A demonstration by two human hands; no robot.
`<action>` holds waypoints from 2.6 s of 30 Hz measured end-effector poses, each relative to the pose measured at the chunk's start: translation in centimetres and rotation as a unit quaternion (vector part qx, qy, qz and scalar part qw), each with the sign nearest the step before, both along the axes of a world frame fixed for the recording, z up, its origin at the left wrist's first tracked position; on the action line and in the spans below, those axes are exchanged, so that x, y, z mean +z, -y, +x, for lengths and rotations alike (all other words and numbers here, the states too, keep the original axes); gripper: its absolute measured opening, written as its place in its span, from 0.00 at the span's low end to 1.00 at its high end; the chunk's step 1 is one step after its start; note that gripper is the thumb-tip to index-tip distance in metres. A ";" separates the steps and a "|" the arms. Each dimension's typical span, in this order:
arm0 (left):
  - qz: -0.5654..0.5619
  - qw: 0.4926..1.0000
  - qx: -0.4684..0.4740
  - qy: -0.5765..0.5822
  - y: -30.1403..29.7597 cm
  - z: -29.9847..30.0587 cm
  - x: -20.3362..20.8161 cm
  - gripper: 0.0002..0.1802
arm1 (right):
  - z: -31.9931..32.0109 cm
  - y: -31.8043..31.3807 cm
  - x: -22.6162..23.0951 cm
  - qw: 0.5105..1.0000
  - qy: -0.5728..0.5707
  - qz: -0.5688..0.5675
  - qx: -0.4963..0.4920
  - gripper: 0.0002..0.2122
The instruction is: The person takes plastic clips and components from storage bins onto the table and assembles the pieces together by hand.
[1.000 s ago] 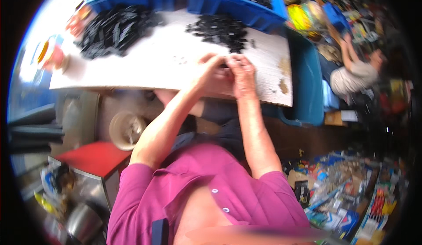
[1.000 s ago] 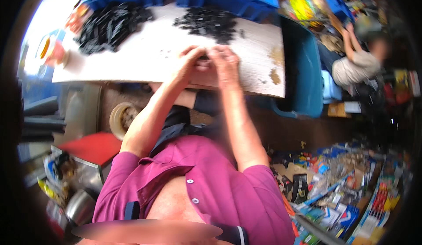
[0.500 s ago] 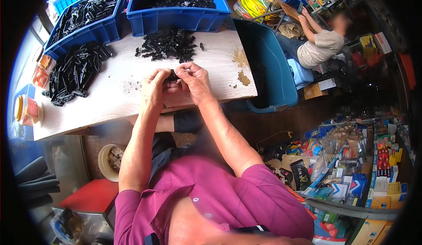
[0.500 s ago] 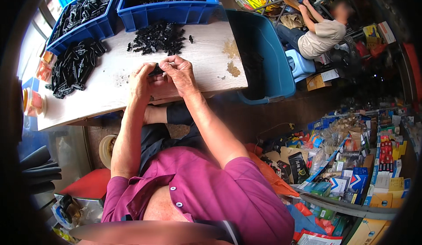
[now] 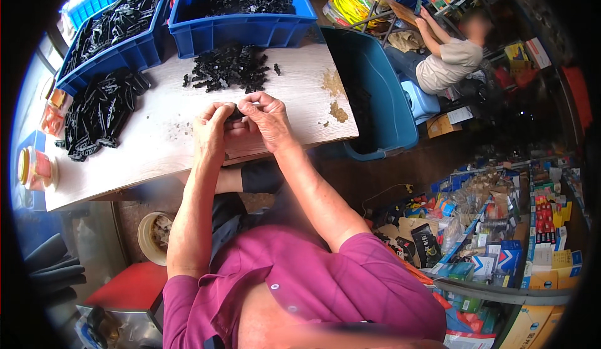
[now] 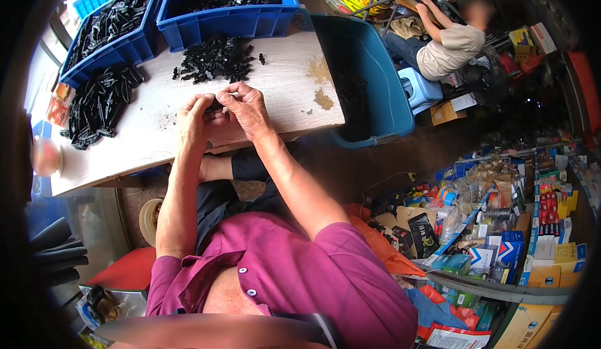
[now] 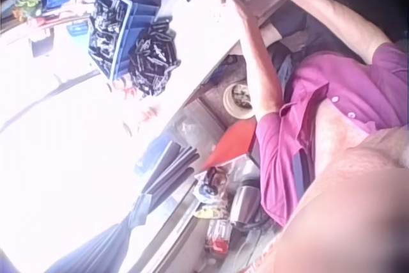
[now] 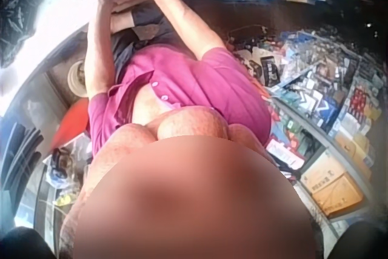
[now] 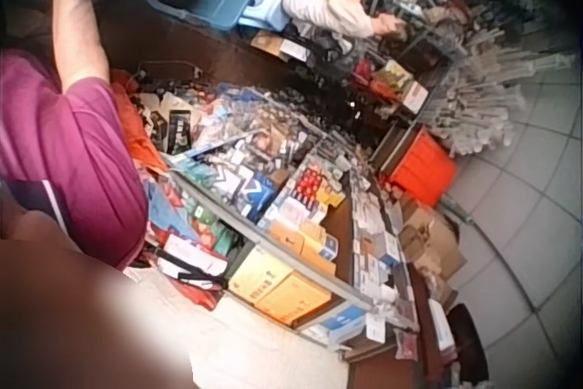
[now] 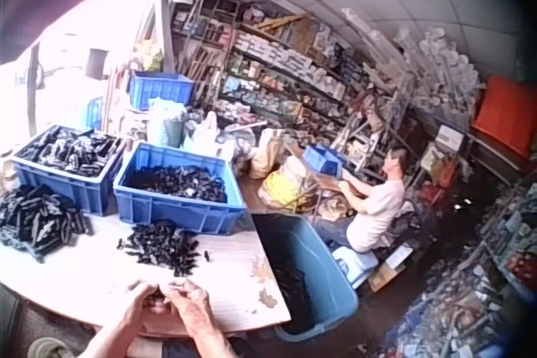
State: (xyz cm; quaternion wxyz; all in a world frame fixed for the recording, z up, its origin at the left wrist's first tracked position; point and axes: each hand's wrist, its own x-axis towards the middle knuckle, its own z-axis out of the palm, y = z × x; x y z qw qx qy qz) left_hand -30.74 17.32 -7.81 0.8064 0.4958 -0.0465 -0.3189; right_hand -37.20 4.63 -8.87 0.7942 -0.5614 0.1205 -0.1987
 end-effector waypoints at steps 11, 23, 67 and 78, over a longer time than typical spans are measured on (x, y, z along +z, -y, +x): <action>-0.024 0.999 0.033 0.000 0.4 -0.4 -0.2 0.05 | 0.0 0.0 0.1 1.000 -0.021 -0.001 -0.011 0.08; -0.026 0.998 0.055 0.022 -0.6 -0.7 -0.9 0.08 | 1.7 -0.7 -1.9 0.960 -0.027 -0.260 -0.101 0.11; -0.044 0.997 0.039 0.056 -3.4 1.2 -1.0 0.08 | 2.0 -0.7 1.0 0.993 -0.086 -0.027 0.080 0.11; 0.194 0.866 0.199 0.415 -6.9 0.9 -2.0 0.10 | 1.0 -1.2 0.9 0.994 -0.089 -0.010 0.064 0.06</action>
